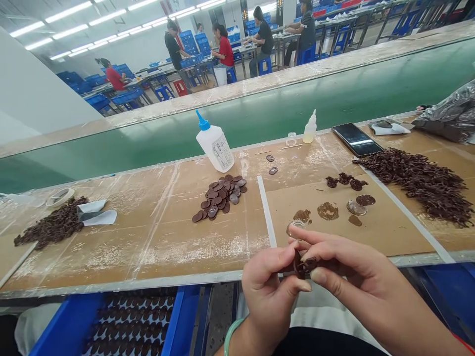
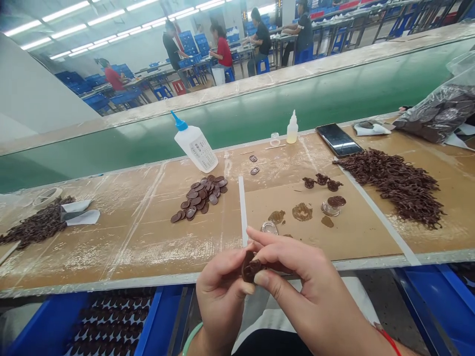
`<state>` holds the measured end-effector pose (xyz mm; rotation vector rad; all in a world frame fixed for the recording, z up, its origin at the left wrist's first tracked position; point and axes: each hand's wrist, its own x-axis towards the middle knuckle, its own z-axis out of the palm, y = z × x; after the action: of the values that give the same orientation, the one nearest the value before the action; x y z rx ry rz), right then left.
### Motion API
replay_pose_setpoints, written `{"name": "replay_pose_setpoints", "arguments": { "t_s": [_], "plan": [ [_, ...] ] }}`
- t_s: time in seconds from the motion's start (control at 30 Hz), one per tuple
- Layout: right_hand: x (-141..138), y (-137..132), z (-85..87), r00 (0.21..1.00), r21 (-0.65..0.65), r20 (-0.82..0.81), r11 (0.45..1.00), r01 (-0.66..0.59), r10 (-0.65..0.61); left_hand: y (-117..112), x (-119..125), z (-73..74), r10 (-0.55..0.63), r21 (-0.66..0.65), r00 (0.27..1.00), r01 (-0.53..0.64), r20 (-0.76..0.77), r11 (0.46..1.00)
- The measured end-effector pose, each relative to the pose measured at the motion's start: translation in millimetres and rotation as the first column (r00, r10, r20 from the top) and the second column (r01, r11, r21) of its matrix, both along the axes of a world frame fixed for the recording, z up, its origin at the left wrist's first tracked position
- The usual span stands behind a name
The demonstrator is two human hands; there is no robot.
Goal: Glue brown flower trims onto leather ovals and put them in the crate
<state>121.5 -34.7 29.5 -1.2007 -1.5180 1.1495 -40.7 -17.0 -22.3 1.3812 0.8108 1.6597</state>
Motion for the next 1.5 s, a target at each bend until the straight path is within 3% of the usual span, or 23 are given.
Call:
{"name": "replay_pose_setpoints", "arguments": {
  "t_s": [0.4,0.77,1.5],
  "plan": [
    [1,2,-2.1,1.000,-0.036,-0.008,0.999,0.023,-0.024,0,0,-3.5,0.005,0.042,0.999,-0.003,-0.040,0.999],
    [5,3,1.5,0.997,0.134,0.045,0.989,0.060,-0.067,4,3,3.3,0.022,0.121,0.997,-0.013,-0.073,0.993],
    [12,13,-6.8,1.000,0.082,0.030,0.997,-0.002,0.000,12,4,-2.5,0.020,0.097,0.997,-0.012,-0.076,0.995]
  ]
}}
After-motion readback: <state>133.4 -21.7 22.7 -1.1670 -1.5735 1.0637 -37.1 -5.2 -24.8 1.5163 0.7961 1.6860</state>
